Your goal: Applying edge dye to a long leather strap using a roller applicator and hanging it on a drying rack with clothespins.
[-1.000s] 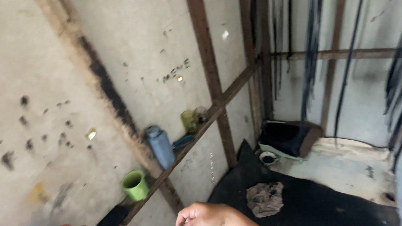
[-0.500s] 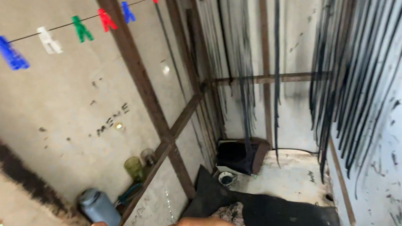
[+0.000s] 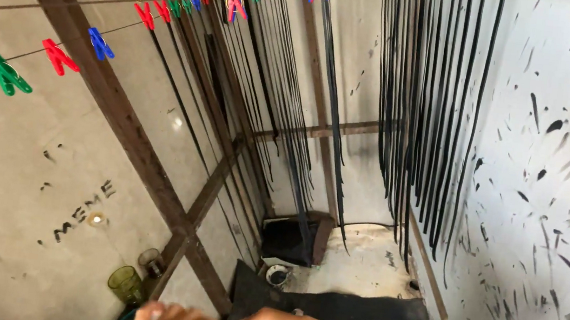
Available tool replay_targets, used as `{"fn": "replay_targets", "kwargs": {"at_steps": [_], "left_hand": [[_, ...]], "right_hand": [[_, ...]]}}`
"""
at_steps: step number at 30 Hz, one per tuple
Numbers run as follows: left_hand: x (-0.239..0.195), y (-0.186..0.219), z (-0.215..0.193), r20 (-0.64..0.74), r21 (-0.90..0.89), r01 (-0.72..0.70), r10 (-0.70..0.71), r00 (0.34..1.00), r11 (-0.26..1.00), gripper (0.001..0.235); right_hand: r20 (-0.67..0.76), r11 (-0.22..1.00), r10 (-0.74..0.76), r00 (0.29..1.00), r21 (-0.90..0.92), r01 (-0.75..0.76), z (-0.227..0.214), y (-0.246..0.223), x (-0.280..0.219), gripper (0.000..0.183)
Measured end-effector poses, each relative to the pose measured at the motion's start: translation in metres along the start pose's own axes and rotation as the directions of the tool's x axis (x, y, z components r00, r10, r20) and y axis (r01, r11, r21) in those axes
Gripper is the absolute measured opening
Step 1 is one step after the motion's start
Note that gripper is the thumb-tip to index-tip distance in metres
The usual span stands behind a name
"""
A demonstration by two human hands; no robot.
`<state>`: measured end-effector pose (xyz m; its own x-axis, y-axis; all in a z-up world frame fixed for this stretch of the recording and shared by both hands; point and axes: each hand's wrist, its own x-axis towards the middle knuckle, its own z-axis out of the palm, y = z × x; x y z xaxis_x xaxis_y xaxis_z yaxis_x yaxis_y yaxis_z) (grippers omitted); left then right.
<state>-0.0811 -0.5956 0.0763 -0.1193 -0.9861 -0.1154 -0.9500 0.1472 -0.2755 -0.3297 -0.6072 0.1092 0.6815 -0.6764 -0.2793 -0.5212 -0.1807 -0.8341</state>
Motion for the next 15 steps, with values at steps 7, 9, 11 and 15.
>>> {"fn": "replay_targets", "kwargs": {"at_steps": [7,9,11,15], "left_hand": [[0.011,-0.013,-0.019,-0.713,-0.296,-0.126,-0.131,0.689,0.947,0.045],[0.024,-0.024,-0.009,-0.720,-0.290,-0.202,-0.075,0.690,0.935,0.034],[0.043,-0.033,0.009,-0.713,-0.288,-0.230,-0.048,0.699,0.930,0.032],[0.093,-0.060,0.047,-0.377,-0.329,-0.093,-0.041,0.925,0.940,0.036]], "right_hand": [[-0.156,0.874,-0.406,0.901,0.220,0.432,-0.028,0.120,0.125,0.018],[-0.254,0.856,-0.422,0.870,0.205,0.475,-0.047,0.118,0.125,0.013],[-0.305,0.882,-0.380,0.873,0.165,0.442,-0.066,0.111,0.121,0.014],[-0.430,0.938,-0.241,0.870,0.127,0.323,-0.103,0.099,0.121,0.017]]}}
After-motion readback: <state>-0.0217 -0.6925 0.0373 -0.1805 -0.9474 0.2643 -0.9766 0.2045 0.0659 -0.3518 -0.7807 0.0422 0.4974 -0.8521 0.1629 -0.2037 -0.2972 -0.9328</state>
